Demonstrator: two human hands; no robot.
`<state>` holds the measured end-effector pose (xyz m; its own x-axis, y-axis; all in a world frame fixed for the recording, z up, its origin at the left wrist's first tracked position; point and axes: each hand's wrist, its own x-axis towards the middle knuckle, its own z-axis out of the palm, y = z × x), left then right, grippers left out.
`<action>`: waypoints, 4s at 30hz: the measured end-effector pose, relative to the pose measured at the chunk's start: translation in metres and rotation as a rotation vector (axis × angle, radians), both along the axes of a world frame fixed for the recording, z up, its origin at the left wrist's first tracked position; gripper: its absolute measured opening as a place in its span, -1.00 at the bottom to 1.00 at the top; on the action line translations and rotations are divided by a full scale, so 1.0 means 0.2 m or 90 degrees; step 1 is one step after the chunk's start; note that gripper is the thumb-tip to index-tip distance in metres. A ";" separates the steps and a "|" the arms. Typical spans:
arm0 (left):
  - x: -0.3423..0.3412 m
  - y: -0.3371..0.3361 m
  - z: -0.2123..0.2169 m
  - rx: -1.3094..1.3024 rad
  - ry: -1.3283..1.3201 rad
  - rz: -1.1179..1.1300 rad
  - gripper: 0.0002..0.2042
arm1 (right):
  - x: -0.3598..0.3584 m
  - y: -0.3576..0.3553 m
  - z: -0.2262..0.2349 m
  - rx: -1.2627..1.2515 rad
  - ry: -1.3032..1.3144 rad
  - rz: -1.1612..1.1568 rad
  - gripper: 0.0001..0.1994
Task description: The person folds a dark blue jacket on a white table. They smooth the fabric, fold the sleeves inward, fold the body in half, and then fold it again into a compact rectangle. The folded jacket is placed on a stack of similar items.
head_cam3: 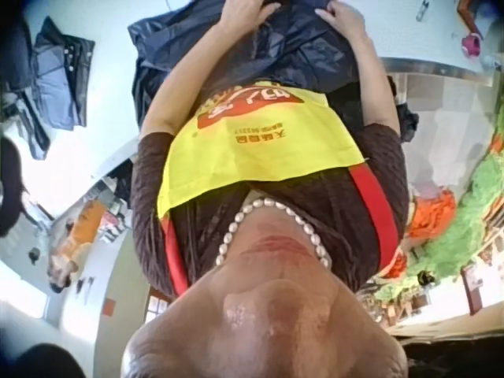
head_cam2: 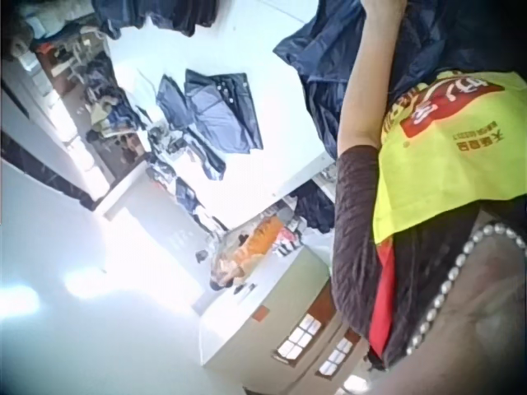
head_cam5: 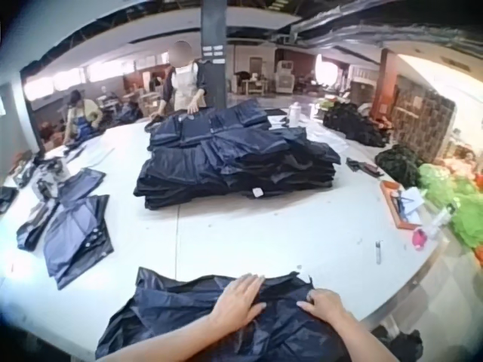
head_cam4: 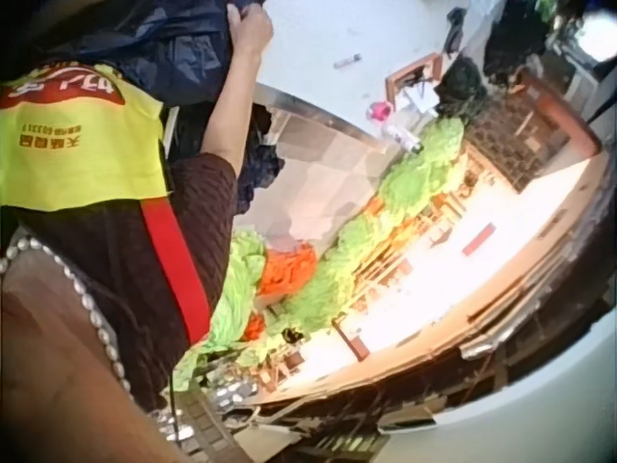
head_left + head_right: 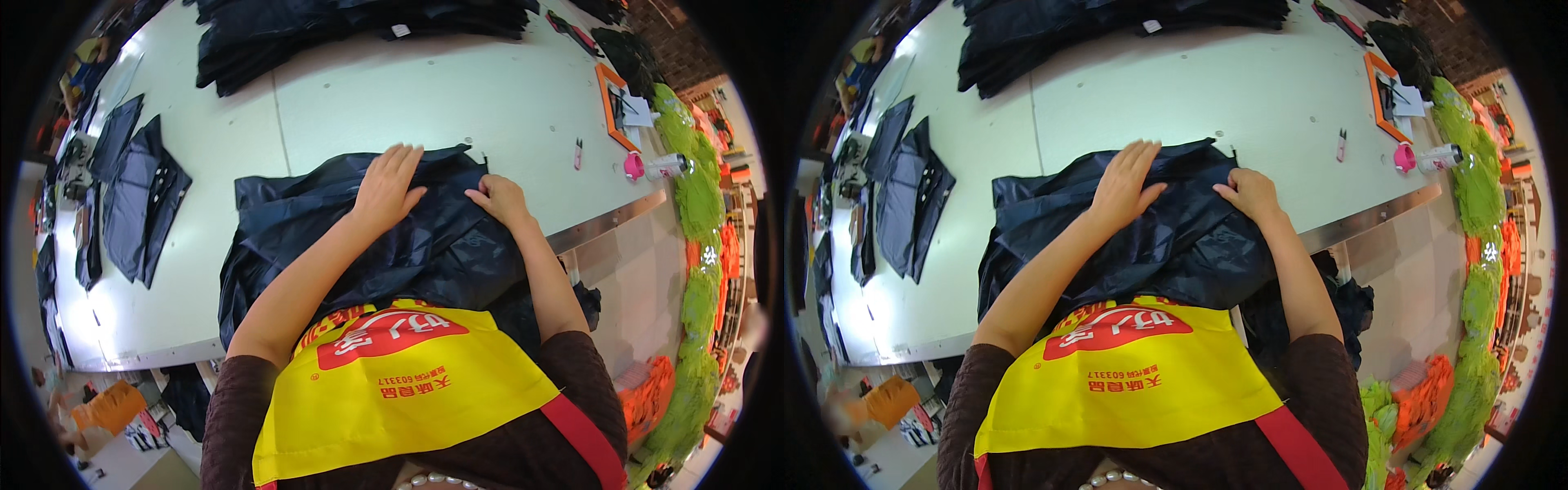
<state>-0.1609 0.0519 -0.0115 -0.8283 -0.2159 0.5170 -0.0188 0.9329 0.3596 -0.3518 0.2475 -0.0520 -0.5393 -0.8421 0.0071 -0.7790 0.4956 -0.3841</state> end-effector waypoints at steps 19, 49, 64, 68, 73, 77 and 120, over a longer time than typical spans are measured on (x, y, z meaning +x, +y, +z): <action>-0.24 0.06 -0.15 0.032 -0.153 -0.010 -0.71 | -1.18 0.20 -0.15 0.072 -0.062 -0.421 -0.70; -0.20 0.06 -0.21 -0.047 -0.063 0.000 -0.85 | -0.29 -0.34 0.13 0.054 -0.355 -0.119 -0.64; 0.80 -0.71 0.08 0.098 -0.256 0.643 -0.45 | -0.16 0.05 0.09 -0.124 -0.227 -0.349 -0.62; 1.18 -0.72 -0.04 0.375 -0.442 0.706 -0.30 | -0.18 0.22 -0.11 -0.079 -0.165 -0.309 -0.58; 1.32 -0.76 -0.20 0.575 -0.158 0.652 -0.43 | -0.10 0.14 -0.02 -0.196 -0.200 -0.322 -0.62; 1.27 -0.90 -0.26 0.712 0.020 0.614 -0.55 | 0.02 -0.19 0.28 -0.273 -0.459 -0.273 -0.65; 1.20 -0.82 -0.40 0.602 0.057 0.716 -0.66 | 0.95 -1.48 0.24 -0.017 -0.170 0.331 -0.64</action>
<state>0.0794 -0.1118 -0.0912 0.0261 -0.9897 -0.1409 -0.5042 -0.1347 0.8530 -0.1626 -0.0482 -0.0042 -0.0405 -0.9981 -0.0471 -0.7916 0.0609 -0.6080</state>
